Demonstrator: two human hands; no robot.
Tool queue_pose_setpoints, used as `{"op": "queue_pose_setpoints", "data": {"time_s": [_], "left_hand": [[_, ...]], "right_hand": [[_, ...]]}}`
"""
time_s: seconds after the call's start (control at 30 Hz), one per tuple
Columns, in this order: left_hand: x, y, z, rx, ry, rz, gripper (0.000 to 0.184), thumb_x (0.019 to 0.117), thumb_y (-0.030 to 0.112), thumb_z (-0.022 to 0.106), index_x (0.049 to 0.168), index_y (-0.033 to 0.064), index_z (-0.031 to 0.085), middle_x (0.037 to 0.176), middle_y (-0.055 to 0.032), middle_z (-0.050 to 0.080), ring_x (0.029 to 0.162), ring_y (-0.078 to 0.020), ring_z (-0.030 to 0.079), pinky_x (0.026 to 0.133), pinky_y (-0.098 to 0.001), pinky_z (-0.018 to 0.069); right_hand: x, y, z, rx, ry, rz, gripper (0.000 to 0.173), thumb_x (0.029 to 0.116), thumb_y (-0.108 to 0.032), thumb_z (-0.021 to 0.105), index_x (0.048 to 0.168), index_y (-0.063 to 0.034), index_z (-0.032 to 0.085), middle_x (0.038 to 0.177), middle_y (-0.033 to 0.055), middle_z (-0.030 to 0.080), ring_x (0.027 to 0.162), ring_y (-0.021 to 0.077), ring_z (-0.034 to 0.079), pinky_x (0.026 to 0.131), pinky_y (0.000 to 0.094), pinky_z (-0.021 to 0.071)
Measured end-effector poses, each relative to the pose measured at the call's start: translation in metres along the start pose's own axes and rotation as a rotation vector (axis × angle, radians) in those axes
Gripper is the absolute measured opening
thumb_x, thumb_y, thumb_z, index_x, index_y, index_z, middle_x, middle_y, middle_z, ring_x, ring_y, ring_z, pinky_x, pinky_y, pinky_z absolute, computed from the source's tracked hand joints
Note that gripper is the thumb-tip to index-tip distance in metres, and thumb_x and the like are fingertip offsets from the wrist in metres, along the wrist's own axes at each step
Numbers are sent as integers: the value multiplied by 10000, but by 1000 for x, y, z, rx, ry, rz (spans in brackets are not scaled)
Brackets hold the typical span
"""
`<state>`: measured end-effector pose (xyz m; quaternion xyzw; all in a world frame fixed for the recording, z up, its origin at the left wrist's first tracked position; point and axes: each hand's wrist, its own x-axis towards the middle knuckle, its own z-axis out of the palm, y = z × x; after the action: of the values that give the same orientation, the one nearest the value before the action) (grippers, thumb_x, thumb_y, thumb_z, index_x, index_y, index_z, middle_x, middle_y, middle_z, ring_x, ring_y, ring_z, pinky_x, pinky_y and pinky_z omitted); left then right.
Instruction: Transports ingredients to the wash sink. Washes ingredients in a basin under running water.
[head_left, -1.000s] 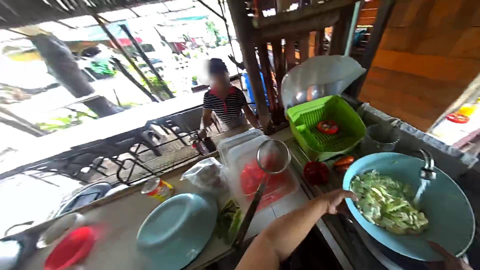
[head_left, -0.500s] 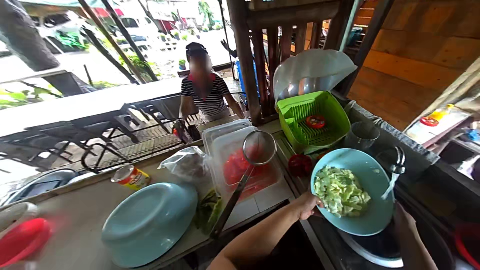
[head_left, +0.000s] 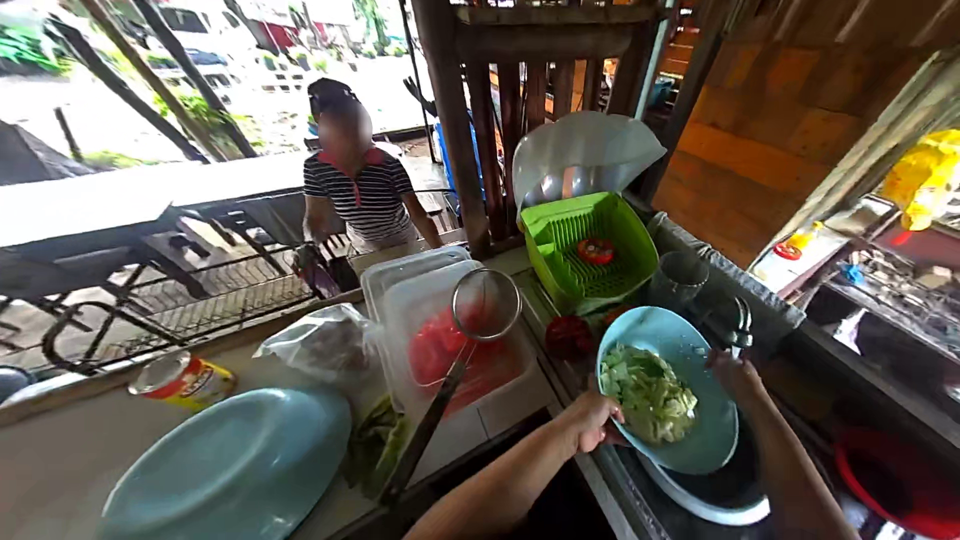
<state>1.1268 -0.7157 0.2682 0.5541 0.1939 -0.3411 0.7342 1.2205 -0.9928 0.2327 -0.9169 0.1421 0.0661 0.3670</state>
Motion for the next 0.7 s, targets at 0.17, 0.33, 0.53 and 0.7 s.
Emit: {"op": "queue_pose_setpoints", "data": {"time_s": [0.17,0.33,0.53,0.7], "left_hand": [[10,-10,7,-41,-107,-43,269,956,-72,457,1203,34,470,906,-83,585,760,-185,644,731,-367,590],[17,-10,16,43,-134,-111,210,997,-25,456,1197,31,486,937,-92,584,784,-191,629,745,-375,576],[17,-19,10,-43,-103,-119,142,1045,42,410,1128,9,521,930,-99,584,776,-194,618,732,-373,568],[17,-19,9,-76,-138,-88,92,993,-18,456,985,62,500,854,-67,563,738,-174,601,721,-371,571]], "right_hand": [[12,-15,32,-163,-281,-19,559,1103,-458,420,1403,-19,594,1419,264,583,1357,424,528,1139,631,370],[-24,-44,59,-193,-534,-447,401,1079,-224,513,1367,42,599,1403,275,582,1352,402,531,1169,537,378],[-94,-21,11,-566,-607,-676,609,865,-320,816,1431,-199,629,1561,212,468,1474,499,344,1157,752,212],[-30,19,-2,-536,-388,-293,734,891,-182,799,1526,-44,459,1547,296,430,1403,495,452,1141,653,381]]}}
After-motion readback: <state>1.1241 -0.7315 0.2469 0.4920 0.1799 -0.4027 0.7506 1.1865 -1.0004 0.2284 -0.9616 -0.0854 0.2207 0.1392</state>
